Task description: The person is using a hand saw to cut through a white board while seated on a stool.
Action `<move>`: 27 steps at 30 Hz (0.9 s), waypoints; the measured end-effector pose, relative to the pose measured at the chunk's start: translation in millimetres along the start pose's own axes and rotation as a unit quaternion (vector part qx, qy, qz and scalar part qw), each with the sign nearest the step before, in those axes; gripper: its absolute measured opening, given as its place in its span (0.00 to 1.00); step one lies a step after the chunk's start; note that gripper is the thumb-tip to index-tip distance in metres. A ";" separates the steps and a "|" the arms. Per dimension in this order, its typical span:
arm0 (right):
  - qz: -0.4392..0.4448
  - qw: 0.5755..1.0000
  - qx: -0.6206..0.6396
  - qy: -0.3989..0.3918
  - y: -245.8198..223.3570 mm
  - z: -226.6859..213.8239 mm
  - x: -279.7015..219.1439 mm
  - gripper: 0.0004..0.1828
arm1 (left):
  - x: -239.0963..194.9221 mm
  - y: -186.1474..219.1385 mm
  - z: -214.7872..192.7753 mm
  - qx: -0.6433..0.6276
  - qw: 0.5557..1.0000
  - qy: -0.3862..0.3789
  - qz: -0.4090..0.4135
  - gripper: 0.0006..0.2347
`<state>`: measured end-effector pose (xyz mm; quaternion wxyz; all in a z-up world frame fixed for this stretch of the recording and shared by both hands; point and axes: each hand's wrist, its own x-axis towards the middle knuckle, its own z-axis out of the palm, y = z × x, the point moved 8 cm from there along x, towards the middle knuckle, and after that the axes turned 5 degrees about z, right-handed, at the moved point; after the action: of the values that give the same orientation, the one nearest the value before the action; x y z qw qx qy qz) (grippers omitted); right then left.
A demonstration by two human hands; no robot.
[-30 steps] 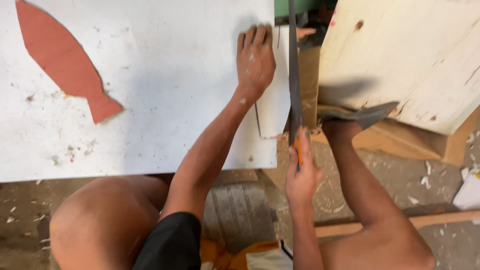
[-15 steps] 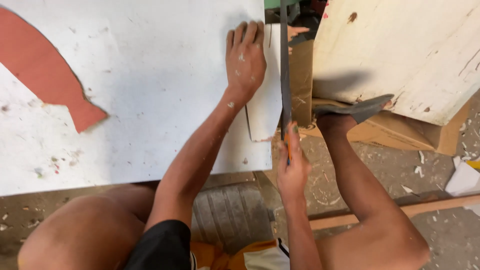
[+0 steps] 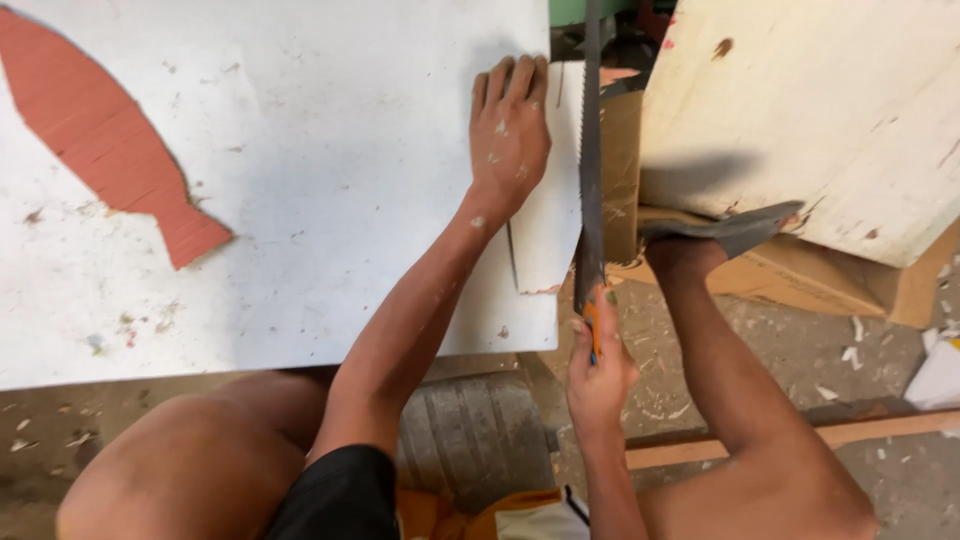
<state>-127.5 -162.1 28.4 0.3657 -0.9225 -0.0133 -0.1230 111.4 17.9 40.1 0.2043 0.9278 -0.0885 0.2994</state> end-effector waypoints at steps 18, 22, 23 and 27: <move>0.007 0.999 0.004 -0.033 1.8 -5.1 33.9 0.26 | 2.3 -0.2 -4.9 -0.001 1.000 0.023 0.011 0.16; 0.017 1.000 -0.008 -0.025 5.6 -19.3 -8.3 0.25 | -3.4 0.9 6.3 0.038 0.999 0.014 0.031 0.17; 0.052 0.997 -0.046 -0.041 9.5 -27.7 -34.1 0.26 | -5.0 2.2 5.4 0.044 0.998 0.021 0.037 0.16; 0.110 0.982 -0.127 -0.084 30.5 -67.9 -133.3 0.33 | 0.0 2.5 7.6 0.036 0.999 -0.018 0.024 0.17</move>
<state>-268.0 -221.7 24.0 0.2544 -0.9643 0.0732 -0.0043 114.5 12.4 35.4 0.1618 0.9374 -0.1032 0.2907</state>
